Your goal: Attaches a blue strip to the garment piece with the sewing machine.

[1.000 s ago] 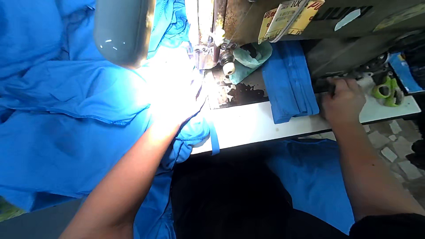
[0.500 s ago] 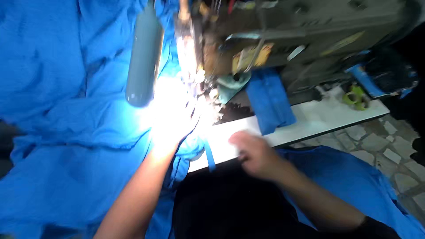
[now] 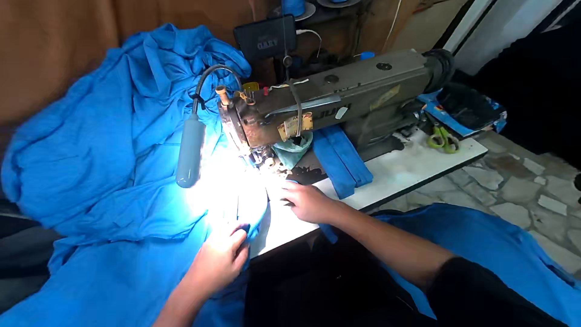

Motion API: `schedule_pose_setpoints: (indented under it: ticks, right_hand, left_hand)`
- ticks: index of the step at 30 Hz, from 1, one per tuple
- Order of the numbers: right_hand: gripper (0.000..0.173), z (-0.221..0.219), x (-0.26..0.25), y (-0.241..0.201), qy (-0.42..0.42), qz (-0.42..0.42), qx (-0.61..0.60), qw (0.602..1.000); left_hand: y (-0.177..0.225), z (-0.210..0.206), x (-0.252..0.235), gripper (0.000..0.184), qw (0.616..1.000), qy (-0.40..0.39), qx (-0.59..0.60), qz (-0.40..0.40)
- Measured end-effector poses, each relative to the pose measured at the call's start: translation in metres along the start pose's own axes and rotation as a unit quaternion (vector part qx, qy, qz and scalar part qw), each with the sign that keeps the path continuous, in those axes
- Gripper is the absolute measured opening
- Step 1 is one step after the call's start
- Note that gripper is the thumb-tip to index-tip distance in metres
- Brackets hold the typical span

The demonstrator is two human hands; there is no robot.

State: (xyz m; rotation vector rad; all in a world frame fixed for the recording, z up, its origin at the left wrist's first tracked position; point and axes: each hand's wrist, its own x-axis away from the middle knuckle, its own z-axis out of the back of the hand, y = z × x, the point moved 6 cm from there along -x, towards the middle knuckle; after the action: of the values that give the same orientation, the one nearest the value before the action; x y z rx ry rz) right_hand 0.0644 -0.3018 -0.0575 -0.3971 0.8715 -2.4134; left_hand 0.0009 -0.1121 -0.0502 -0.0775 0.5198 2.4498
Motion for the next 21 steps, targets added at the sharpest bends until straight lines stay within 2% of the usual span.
schedule_pose_setpoints:
  ticks: [2,3,6,8,10,12,15,16,18,21]
  right_hand:
    - [0.033,-0.004,-0.024,-0.018,0.005,0.044,-0.061,0.997]
    - [0.033,-0.007,-0.033,-0.026,-0.006,0.057,-0.067,0.996]
    - [0.029,-0.018,-0.039,-0.036,-0.041,0.063,-0.055,0.996]
    - [0.026,-0.028,-0.023,-0.035,0.052,0.112,-0.093,0.988]
    - [0.019,-0.040,0.009,-0.039,0.160,0.201,-0.127,0.958]
    - [0.017,-0.054,0.036,-0.038,0.189,0.256,-0.121,0.940]
    - [0.006,-0.074,0.053,-0.023,0.185,0.197,-0.014,0.963]
    - [0.004,-0.079,0.055,-0.019,0.181,0.179,0.014,0.967]
    - [0.002,-0.085,0.055,-0.018,0.193,0.182,0.055,0.963]
    - [0.004,-0.088,0.051,-0.024,0.200,0.202,0.076,0.956]
  left_hand:
    - [0.012,0.030,-0.008,0.026,0.999,-0.015,0.043,0.010]
    - [0.015,0.045,-0.011,0.028,0.999,-0.025,0.025,0.013]
    - [0.002,0.081,-0.017,0.024,0.983,-0.124,-0.109,0.079]
    - [0.006,0.087,-0.017,0.022,0.979,-0.155,-0.102,0.082]
    - [0.027,0.069,-0.016,0.018,0.986,-0.163,0.013,0.018]
    - [0.039,0.033,-0.017,0.020,0.973,-0.187,0.123,-0.054]
    - [0.023,-0.011,-0.025,0.028,0.955,-0.188,0.220,-0.057]
    - [0.008,-0.017,-0.029,0.031,0.961,-0.164,0.219,-0.041]
    - [-0.026,-0.019,-0.042,0.036,0.989,-0.096,0.108,0.011]
    - [-0.057,-0.019,-0.062,0.033,0.985,-0.084,-0.054,0.140]
